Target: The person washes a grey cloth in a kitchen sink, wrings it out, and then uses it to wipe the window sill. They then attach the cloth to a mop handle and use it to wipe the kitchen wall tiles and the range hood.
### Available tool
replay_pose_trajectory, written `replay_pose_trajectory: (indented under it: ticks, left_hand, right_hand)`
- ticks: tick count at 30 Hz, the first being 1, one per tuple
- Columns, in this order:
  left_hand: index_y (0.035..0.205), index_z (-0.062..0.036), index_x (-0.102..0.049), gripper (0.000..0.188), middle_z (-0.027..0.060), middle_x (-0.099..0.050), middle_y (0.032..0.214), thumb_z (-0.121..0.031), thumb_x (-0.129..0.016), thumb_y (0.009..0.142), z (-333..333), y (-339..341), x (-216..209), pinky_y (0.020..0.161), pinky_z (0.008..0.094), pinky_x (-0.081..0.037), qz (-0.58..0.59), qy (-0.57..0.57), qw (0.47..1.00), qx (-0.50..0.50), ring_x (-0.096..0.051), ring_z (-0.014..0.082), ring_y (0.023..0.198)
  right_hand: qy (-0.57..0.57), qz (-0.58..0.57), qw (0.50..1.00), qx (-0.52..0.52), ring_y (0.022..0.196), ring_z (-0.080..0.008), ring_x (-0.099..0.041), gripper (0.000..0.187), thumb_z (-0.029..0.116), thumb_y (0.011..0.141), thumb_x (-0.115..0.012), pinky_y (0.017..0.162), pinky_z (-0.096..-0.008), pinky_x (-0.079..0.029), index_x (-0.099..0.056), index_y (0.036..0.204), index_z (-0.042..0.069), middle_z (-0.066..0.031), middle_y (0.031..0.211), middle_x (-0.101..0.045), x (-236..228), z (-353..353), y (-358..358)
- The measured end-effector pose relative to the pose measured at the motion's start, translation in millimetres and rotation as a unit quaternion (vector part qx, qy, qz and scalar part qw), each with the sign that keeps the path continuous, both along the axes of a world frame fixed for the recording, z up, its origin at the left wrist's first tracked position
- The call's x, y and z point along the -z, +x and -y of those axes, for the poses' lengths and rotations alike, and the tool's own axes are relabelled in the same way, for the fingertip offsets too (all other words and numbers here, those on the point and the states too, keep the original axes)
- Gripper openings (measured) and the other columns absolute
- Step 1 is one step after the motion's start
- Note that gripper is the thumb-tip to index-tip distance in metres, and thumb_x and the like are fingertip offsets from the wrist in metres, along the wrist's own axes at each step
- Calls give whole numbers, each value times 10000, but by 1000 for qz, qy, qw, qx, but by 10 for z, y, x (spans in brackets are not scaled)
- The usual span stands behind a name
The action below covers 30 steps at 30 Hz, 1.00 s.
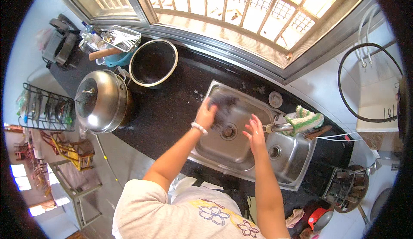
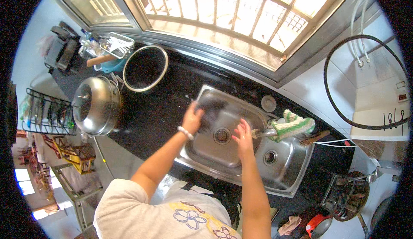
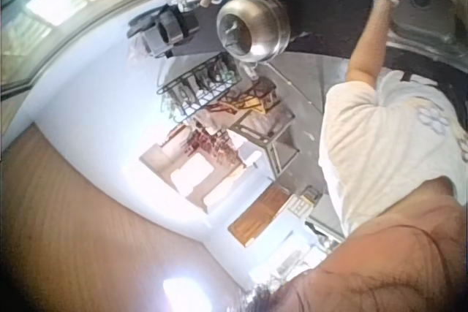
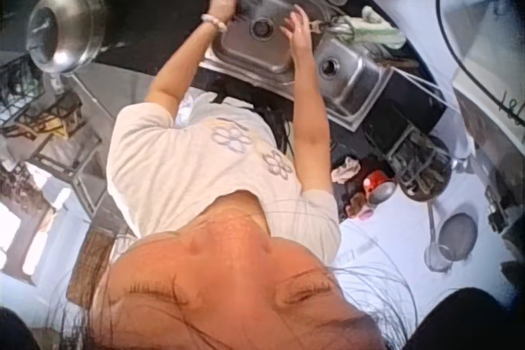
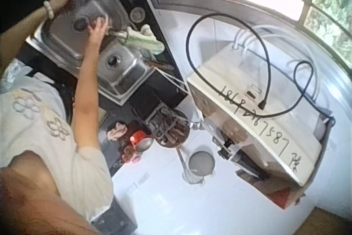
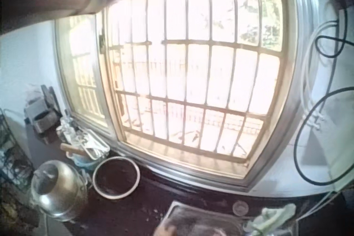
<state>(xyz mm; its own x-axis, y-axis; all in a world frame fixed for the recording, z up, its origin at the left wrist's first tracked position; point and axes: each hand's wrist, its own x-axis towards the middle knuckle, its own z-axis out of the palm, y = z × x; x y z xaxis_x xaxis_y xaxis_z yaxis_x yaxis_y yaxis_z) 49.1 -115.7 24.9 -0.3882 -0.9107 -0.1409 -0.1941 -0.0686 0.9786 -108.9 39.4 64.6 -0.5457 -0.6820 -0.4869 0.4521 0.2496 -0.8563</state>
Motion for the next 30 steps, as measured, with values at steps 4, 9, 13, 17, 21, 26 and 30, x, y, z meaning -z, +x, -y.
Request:
replay_pose_trajectory:
  ticks: [4, 9, 13, 17, 21, 26, 30]
  left_hand:
    - [1190, -88, -512, 473, 192, -445, 1248, 20, -579, 734, 733, 318, -429, 958, 361, -376, 216, -242, 946, -32, -456, 319, 1123]
    - [1240, -132, -495, 566, 148, -269, 1438, 10, -603, 702, 841, 567, 568, 1096, 451, -192, 347, -294, 878, 150, -216, 328, 1343]
    - [1254, -143, -479, 583, 123, -283, 1440, -1, -599, 702, 440, 435, 662, 1100, 475, -152, 282, -297, 897, 165, -201, 306, 1354]
    - [1221, -163, -496, 574, 107, -348, 1408, -2, -609, 682, -147, 632, 776, 1104, 472, -145, 247, -293, 886, 262, -239, 275, 1345]
    - [1224, -69, -473, 414, 155, -503, 1250, -59, -541, 816, -766, 925, 628, 1002, 374, -352, 140, 6, 967, 211, -461, 296, 1180]
    - [1248, -111, -464, 506, 123, -441, 1324, -4, -561, 763, -1517, 1084, 344, 1033, 379, -325, 92, -35, 917, 387, -405, 274, 1233]
    - [1206, -183, -503, 491, -41, -377, 1397, -68, -621, 744, -1975, 796, 456, 1079, 480, -216, 147, -197, 764, 597, -311, 218, 1313]
  right_hand:
    - [-7, 28, 1000, 5, 869, -174, -578, 340, 258, 922, -498, 717, -294, -480, -463, 1221, 99, -83, 1070, -539, -35, -215, -51]
    - [2, 28, 999, 14, 806, -161, -598, 309, 249, 919, -506, 679, -267, -485, -490, 1175, 76, -89, 1008, -567, 57, -336, 24]
    - [13, 42, 999, 22, 796, -160, -603, 301, 241, 917, -509, 665, -261, -487, -495, 1163, 68, -90, 990, -576, 116, -420, 85]
    - [18, 47, 999, 20, 789, -159, -607, 301, 236, 914, -515, 655, -260, -490, -496, 1158, 61, -88, 977, -581, 91, -426, 158]
    - [2, 37, 999, 28, 783, -159, -609, 308, 238, 912, -520, 655, -259, -489, -495, 1158, 54, -88, 978, -580, 11, -548, 201]
    - [6, 49, 996, 78, 755, -168, -611, 279, 225, 910, -519, 651, -264, -484, -503, 1124, 49, -84, 915, -596, 66, -796, 158]
    - [22, 53, 995, 88, 749, -172, -611, 236, 197, 909, -499, 651, -269, -485, -508, 1096, 53, -95, 909, -599, 171, -951, 164]
